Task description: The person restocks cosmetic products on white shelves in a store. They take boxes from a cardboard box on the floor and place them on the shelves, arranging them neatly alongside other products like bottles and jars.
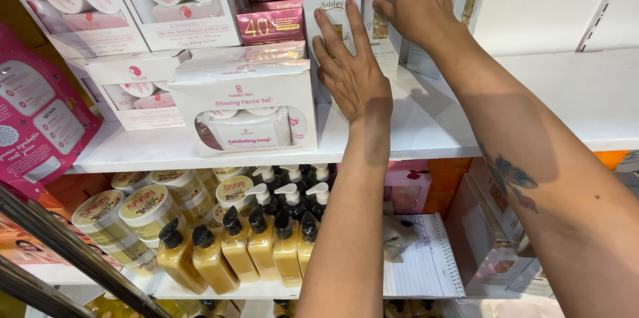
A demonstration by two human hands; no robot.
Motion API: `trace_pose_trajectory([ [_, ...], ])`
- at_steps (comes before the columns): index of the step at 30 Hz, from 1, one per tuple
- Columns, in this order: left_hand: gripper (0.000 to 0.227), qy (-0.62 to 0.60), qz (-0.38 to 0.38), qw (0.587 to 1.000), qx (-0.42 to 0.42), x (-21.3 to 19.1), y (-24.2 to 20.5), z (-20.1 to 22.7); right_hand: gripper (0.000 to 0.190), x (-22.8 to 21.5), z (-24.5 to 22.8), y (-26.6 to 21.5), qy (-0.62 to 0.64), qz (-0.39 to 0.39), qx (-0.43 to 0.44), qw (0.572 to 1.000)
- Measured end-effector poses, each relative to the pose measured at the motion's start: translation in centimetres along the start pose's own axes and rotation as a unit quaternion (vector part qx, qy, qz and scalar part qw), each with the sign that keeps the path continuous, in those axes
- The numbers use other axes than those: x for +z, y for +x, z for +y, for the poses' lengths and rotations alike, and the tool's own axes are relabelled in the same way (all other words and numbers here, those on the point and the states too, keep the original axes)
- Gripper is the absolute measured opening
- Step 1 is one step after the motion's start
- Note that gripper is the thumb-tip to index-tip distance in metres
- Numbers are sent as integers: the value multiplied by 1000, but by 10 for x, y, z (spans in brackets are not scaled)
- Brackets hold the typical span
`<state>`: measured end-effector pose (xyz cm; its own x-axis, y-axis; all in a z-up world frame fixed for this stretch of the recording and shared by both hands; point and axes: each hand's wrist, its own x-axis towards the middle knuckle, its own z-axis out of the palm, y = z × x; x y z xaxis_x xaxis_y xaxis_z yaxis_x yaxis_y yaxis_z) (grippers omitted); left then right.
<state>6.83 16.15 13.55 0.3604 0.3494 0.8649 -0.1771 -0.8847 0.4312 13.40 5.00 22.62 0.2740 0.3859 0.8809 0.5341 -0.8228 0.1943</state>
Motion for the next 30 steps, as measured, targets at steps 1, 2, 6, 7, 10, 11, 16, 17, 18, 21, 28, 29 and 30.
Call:
trace_pose_trajectory([
  [1, 112, -1, 0, 1000, -1, 1, 0, -1, 57, -3, -4, -3, -1, -1, 0, 1000],
  [2, 110, -2, 5, 1000, 0, 3, 0, -1, 61, -7, -7, -5, -5, 18, -25, 1000],
  [6, 109, 9, -4, 1000, -6, 2, 2, 0, 64, -15, -15, -19, -27, 54, -68, 996],
  [7, 109, 8, -4, 1000, -6, 2, 2, 0, 64, -19, -18, -21, -28, 54, -68, 996],
  [10, 110, -26, -6, 1000, -4, -2, 2, 0, 51, -32, -30, -30, -33, 54, -57, 996],
  [11, 111, -65, 3, 998, 13, -6, 0, 2, 47, -37, -34, -34, -25, 57, -55, 997],
  [16, 115, -123, 27, 987, 97, -18, -5, 6, 37, -42, -32, -55, 20, 81, -76, 994],
  [17, 115, -109, -9, 989, 96, -23, -3, 9, 35, -44, -30, -58, 34, 70, -76, 994],
  [18, 114, -95, -45, 990, 95, -27, -1, 11, 34, -47, -27, -60, 48, 58, -76, 994],
  [21, 107, -104, 3, 983, 150, -23, -3, 10, 31, -72, -20, -60, 134, 36, 1, 990],
  [28, 100, -98, 3, 978, 183, -3, -6, 9, 43, -67, 55, -53, -39, 49, 28, 998],
  [29, 100, -90, -9, 980, 175, -4, -7, 10, 52, -66, 59, -52, -69, 27, 17, 997],
  [30, 99, -81, -22, 982, 167, -5, -8, 10, 62, -65, 62, -52, -99, 5, 5, 995],
])
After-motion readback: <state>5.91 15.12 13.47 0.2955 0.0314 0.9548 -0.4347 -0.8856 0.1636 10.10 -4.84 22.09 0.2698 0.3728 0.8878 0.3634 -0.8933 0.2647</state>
